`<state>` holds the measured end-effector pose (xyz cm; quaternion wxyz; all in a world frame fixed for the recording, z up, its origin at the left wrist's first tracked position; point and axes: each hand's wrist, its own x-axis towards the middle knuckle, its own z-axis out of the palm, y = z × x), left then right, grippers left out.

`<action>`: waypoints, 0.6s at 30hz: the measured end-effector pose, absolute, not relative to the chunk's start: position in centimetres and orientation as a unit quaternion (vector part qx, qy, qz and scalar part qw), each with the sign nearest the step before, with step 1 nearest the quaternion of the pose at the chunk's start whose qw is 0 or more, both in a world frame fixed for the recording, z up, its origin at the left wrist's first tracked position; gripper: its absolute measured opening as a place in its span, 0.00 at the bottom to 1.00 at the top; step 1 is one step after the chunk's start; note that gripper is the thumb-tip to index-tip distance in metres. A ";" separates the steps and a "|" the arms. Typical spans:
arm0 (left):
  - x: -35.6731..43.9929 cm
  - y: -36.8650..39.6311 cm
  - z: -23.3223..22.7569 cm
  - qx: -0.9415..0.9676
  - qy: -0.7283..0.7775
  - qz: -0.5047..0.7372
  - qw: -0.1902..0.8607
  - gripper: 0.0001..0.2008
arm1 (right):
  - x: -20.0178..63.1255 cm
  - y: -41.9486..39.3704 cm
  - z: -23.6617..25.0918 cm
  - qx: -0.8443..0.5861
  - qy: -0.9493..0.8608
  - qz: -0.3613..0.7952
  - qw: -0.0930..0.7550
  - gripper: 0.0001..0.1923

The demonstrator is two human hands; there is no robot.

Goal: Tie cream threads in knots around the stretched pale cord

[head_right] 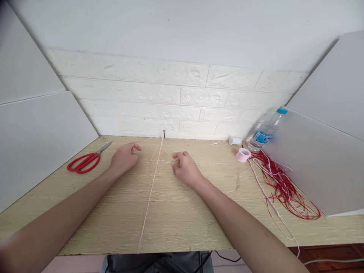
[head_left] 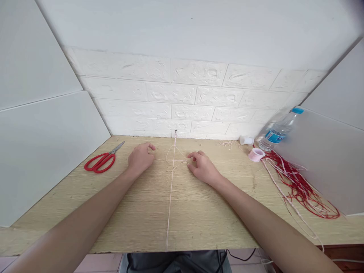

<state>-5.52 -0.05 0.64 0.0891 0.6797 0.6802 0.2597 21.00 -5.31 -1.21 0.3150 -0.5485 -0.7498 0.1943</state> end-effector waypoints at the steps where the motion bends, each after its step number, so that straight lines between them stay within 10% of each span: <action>1: -5.4 -0.1 0.6 0.685 0.675 0.265 0.069 0.17 | 21.0 -5.3 -1.3 -0.557 -0.748 0.182 0.311 0.15; 7: -4.4 -0.6 0.9 0.672 0.667 0.319 -0.057 0.19 | 21.2 -5.2 -1.2 -0.607 -0.730 0.136 0.283 0.07; 18: -3.5 -0.8 0.2 0.806 0.509 0.257 0.158 0.12 | 21.1 -4.8 -1.3 -0.583 -0.731 0.163 0.314 0.06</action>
